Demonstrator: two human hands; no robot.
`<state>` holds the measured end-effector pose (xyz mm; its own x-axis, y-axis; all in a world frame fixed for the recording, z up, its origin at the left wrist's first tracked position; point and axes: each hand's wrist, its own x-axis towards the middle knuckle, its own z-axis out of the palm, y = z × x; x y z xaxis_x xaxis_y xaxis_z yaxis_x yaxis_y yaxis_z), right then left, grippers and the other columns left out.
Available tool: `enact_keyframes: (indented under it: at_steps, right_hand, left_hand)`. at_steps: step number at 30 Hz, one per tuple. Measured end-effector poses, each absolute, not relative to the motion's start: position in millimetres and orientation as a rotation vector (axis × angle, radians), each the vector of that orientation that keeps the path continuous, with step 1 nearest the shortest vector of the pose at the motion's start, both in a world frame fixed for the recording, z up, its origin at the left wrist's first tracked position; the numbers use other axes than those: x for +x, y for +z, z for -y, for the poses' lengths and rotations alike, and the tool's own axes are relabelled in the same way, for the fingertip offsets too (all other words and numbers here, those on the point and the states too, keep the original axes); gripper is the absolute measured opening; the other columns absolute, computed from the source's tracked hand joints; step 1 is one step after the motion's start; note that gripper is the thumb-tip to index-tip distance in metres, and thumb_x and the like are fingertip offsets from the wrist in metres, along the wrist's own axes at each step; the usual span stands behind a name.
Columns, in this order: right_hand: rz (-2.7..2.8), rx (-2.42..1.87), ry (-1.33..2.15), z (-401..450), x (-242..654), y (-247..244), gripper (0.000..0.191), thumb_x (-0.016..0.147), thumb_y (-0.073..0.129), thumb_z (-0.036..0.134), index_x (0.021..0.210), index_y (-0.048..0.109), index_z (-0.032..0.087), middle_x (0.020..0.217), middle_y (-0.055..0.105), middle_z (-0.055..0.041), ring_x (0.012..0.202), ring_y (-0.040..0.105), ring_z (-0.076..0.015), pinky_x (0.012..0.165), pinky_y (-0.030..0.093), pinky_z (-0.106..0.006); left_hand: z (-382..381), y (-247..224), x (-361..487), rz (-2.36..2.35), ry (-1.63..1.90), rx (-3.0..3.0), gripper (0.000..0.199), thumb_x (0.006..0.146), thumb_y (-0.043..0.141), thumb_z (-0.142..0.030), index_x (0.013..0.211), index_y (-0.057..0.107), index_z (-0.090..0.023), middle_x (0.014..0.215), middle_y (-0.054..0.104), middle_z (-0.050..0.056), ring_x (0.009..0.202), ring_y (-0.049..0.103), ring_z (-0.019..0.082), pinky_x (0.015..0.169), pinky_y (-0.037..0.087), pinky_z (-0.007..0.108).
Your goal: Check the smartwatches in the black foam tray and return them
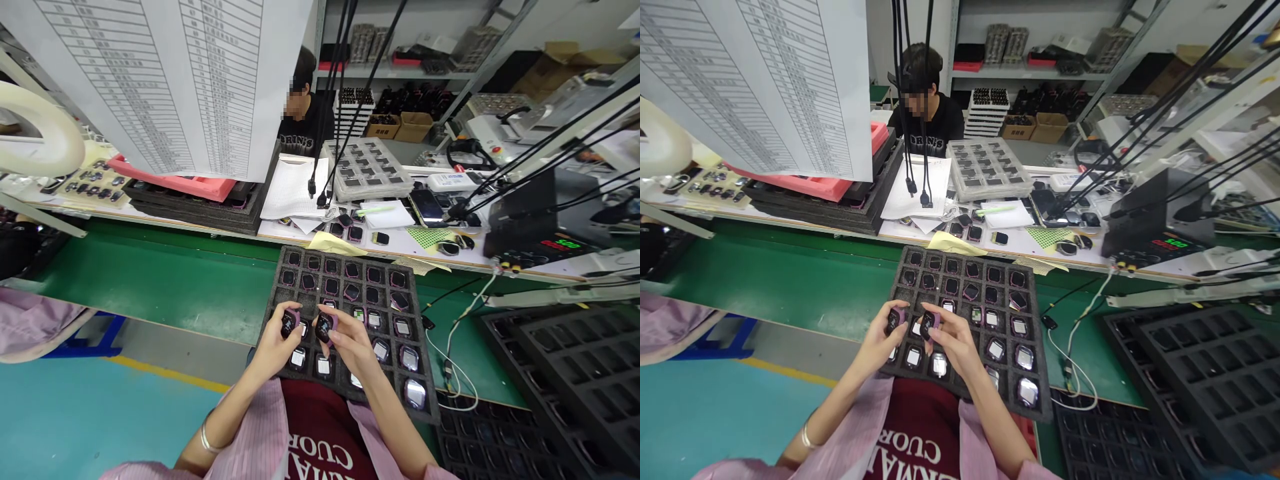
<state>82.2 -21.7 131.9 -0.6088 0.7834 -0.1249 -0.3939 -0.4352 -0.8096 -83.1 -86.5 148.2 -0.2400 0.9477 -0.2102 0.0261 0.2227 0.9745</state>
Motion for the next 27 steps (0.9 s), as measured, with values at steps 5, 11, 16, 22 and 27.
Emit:
enact_keyframes:
  at_steps: [5,11,16,22,27]
  right_hand:
    - [1.006,-0.654,2.067,21.4,82.5,129.2,0.041,0.076,0.073,0.027,0.117,0.068,0.022,0.096,0.069,-0.0083,0.055,0.058,-0.0132,0.045,0.048,-0.027]
    - [0.984,-0.623,2.039,22.5,83.1,134.1,0.039,0.076,0.073,0.027,0.115,0.069,0.024,0.092,0.069,-0.0079,0.052,0.057,-0.0129,0.042,0.045,-0.026]
    - [0.981,-0.503,1.976,24.9,87.3,140.4,0.038,0.077,0.072,0.031,0.115,0.068,0.025,0.090,0.068,-0.0078,0.047,0.055,-0.0123,0.039,0.042,-0.026]
    - [0.981,-0.495,1.975,25.5,88.4,141.3,0.039,0.078,0.071,0.031,0.116,0.067,0.024,0.090,0.068,-0.0083,0.048,0.056,-0.0125,0.039,0.042,-0.026]
    - [1.012,-0.585,2.065,24.4,84.7,141.7,0.041,0.079,0.071,0.028,0.119,0.066,0.022,0.092,0.068,-0.0080,0.051,0.058,-0.0126,0.044,0.046,-0.026]
  left_hand:
    - [86.2,147.7,-83.9,-1.524,1.165,0.987,0.033,0.082,0.052,-0.019,0.114,0.049,-0.020,0.091,0.056,0.001,0.081,0.054,0.015,0.076,0.043,0.027]
    - [87.5,153.9,-83.4,-1.534,1.246,0.968,0.028,0.079,0.054,-0.019,0.107,0.052,-0.020,0.089,0.055,0.000,0.080,0.053,0.015,0.075,0.042,0.026]
    - [92.2,161.3,-82.3,-1.490,1.327,0.877,0.033,0.082,0.053,-0.024,0.114,0.046,-0.021,0.088,0.053,-0.001,0.072,0.052,0.013,0.065,0.040,0.023]
    - [94.0,163.3,-83.5,-1.500,1.297,0.892,0.031,0.082,0.053,-0.022,0.112,0.046,-0.021,0.086,0.052,-0.001,0.070,0.050,0.012,0.062,0.038,0.022]
    - [90.9,158.2,-83.2,-1.539,1.235,0.943,0.029,0.081,0.055,-0.018,0.109,0.050,-0.020,0.086,0.052,-0.001,0.072,0.051,0.012,0.065,0.040,0.023]
